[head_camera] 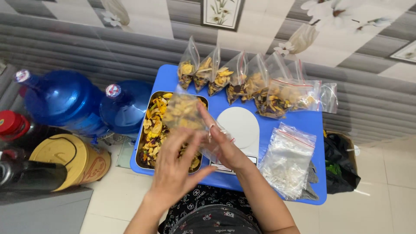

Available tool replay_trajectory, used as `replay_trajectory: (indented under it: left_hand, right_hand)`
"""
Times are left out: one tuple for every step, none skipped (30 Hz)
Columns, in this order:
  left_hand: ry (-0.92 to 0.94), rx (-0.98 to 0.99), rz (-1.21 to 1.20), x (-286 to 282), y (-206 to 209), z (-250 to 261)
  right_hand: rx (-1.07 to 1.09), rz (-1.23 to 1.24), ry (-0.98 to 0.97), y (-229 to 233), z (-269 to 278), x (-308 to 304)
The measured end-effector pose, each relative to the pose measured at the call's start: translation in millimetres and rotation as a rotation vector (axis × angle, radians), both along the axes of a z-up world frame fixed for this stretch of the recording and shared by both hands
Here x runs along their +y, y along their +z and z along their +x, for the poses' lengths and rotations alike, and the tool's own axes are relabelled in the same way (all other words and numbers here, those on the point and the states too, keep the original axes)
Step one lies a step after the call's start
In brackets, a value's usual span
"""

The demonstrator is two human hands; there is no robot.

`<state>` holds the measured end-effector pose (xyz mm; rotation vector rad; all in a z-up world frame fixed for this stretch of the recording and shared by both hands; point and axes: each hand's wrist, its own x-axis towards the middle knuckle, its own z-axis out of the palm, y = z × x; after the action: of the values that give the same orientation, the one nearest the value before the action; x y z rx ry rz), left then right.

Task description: Packaging dried fruit snacks into small plastic bags and weighing them on a digital scale

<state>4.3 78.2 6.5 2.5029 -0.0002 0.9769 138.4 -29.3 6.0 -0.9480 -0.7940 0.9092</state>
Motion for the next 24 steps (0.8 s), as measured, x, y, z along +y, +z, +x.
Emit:
replay_trajectory:
  left_hand:
    - [0.049,0.09,0.104,10.0,-6.9,-0.4]
    - [0.098,0.182,0.207,20.1,-13.9,-0.8]
    - [0.111,0.183,0.204,26.7,-17.8,-1.1]
    - [0.113,0.228,0.212,33.2,-21.8,-1.3]
    - [0.113,0.276,0.221,40.3,-25.6,-2.2]
    - [0.122,0.28,0.221,40.5,-16.1,-1.5]
    - [0.103,0.203,0.203,40.7,-6.6,-0.6]
    - [0.085,0.125,0.184,40.9,2.9,0.4]
    - [0.092,0.127,0.183,45.4,-2.3,-1.7]
    - [0.123,0.189,0.103,50.0,-7.3,-4.1]
    - [0.156,0.248,0.022,54.9,-11.8,-6.3]
    - [0.165,0.249,0.02,61.5,-12.0,-9.1]
    - [0.255,0.262,0.013,67.5,-12.7,-12.7]
    - [0.345,0.274,0.006,73.6,-13.3,-16.6]
    - [0.356,0.276,0.003,77.3,-10.2,-23.6]
    - [0.411,0.304,-0.069,80.9,-7.1,-30.8]
    - [0.465,0.331,-0.141,84.5,-3.9,-38.0]
    - [0.477,0.332,-0.143,85.0,-3.0,-40.8]
    - [0.479,0.376,-0.276,86.4,-1.6,-42.8]
    - [0.48,0.417,-0.41,87.7,-0.3,-44.7]
    - [0.488,0.417,-0.413,87.2,-2.6,-45.5]
    - [0.494,0.445,-0.408,86.7,-5.1,-46.1]
    - [0.497,0.474,-0.405,85.8,-7.9,-46.2]
    - [0.501,0.474,-0.409,86.4,-12.1,-46.1]
  right_hand:
    - [0.134,-0.004,0.096,7.0,-1.5,-2.1]
    - [0.268,-0.01,0.19,14.0,-2.8,-4.2]
    - [0.269,-0.013,0.203,15.9,-5.6,0.0]
    - [0.062,-0.108,0.218,17.7,-8.1,4.0]
    - [-0.143,-0.197,0.229,19.0,-11.6,8.0]
    - [-0.14,-0.195,0.239,16.2,-13.6,10.9]
    - [-0.155,-0.156,0.197,13.6,-15.9,13.4]
    - [-0.169,-0.116,0.154,10.9,-18.3,15.9]
    - [-0.168,-0.116,0.161,5.9,-15.9,17.2]
    - [-0.176,-0.147,0.182,1.0,-13.7,18.6]
    - [-0.186,-0.177,0.204,-3.2,-11.3,20.6]
    - [-0.186,-0.177,0.212,-7.0,-5.0,17.6]
    - [-0.181,-0.196,0.158,-11.2,1.1,14.6]
    - [-0.176,-0.215,0.103,-15.4,7.2,12.0]
    - [-0.176,-0.215,0.115,-7.9,9.0,10.9]
    - [-0.16,-0.201,-0.002,-0.3,10.7,9.8]
    - [-0.144,-0.186,-0.12,7.2,12.6,8.9]
    - [-0.143,-0.186,-0.108,-3.2,14.4,9.6]
    - [-0.286,-0.34,-0.227,-13.1,16.6,10.9]
    - [-0.43,-0.493,-0.346,-23.1,19.0,12.1]
    - [-0.431,-0.493,-0.338,-33.5,19.8,14.6]
    - [-0.658,-0.587,-0.296,-44.1,20.7,17.0]
    - [-0.885,-0.679,-0.251,-54.5,21.8,18.5]
    - [-0.887,-0.68,-0.245,-53.4,17.9,22.7]
